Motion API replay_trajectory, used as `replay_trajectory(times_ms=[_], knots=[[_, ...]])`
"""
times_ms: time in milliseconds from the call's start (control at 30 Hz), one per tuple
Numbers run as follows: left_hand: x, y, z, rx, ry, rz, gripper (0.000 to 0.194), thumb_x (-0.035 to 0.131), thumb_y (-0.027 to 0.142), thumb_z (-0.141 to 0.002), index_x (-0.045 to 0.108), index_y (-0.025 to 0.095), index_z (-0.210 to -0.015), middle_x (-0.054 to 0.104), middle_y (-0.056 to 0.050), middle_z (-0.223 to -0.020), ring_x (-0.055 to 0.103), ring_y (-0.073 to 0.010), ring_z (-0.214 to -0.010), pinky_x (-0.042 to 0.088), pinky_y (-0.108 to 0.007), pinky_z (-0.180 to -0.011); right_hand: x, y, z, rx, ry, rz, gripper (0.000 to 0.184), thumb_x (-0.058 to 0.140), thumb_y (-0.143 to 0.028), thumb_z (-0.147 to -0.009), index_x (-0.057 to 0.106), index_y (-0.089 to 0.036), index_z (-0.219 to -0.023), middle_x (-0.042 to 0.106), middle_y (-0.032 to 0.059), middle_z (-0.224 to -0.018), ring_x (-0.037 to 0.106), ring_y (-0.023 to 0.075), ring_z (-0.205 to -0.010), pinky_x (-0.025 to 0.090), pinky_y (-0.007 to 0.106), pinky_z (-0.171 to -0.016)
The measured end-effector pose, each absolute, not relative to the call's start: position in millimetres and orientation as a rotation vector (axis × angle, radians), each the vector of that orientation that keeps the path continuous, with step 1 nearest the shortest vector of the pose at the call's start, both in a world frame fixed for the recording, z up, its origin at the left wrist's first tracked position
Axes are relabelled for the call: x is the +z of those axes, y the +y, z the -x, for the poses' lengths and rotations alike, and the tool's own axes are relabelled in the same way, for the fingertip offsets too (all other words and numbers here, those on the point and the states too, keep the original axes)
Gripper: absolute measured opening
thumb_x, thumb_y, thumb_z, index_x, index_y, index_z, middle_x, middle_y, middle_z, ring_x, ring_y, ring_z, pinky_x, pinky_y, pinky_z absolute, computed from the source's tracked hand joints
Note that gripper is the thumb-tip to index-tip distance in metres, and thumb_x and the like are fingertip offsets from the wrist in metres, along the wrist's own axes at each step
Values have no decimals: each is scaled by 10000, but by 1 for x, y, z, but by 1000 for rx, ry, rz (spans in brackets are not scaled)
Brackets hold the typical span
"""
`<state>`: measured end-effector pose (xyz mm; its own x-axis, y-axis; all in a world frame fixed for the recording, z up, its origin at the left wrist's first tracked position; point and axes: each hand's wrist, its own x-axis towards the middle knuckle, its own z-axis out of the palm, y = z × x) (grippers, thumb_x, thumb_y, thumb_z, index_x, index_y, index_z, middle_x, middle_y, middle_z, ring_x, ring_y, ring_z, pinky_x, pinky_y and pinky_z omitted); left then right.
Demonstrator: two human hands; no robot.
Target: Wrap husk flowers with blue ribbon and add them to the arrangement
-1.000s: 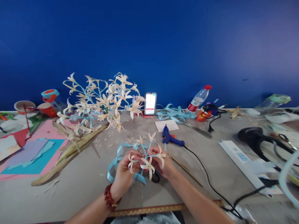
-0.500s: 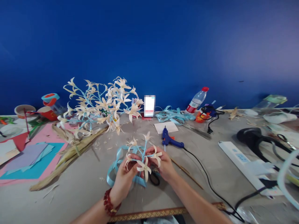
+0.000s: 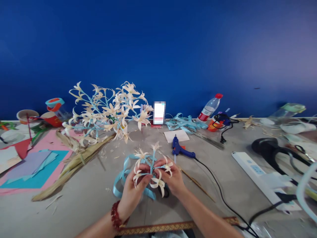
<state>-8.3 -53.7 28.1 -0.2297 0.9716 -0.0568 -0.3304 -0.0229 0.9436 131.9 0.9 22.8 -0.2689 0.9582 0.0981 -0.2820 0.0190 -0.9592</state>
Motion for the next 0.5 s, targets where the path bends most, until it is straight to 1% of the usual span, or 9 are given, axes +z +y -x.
replay_trajectory(times_ms=[167,233,367,500], knots=[[24,-53,8,1585,1163,-791,194,800,222,-650,702,173,-811,706,-25,-801,660,-177,-729,550,-254,-662,28,-1,-130,1519,-1206,767,193,777,-367,-686,661,-220,-730,634,10,-746,531,121,-537,464,254,-501],[26,-53,7,1601,1141,-774,178,805,208,-643,699,175,-782,704,-13,-762,657,-163,-695,544,-237,-643,28,-2,-129,1541,-1174,746,203,788,-368,-682,650,-223,-719,636,7,-766,522,111,-517,452,251,-484],[34,-52,5,1590,1086,-715,168,816,203,-623,683,175,-721,674,14,-655,622,-122,-571,507,-197,-548,23,-3,-128,1604,-1106,686,214,801,-361,-676,647,-221,-728,637,6,-791,537,109,-526,452,245,-474],[38,-52,3,1600,1096,-684,176,828,213,-600,691,173,-703,668,19,-648,606,-111,-542,493,-191,-520,20,-3,-127,1595,-1118,670,190,797,-335,-684,655,-215,-727,631,7,-785,537,106,-527,452,236,-468]])
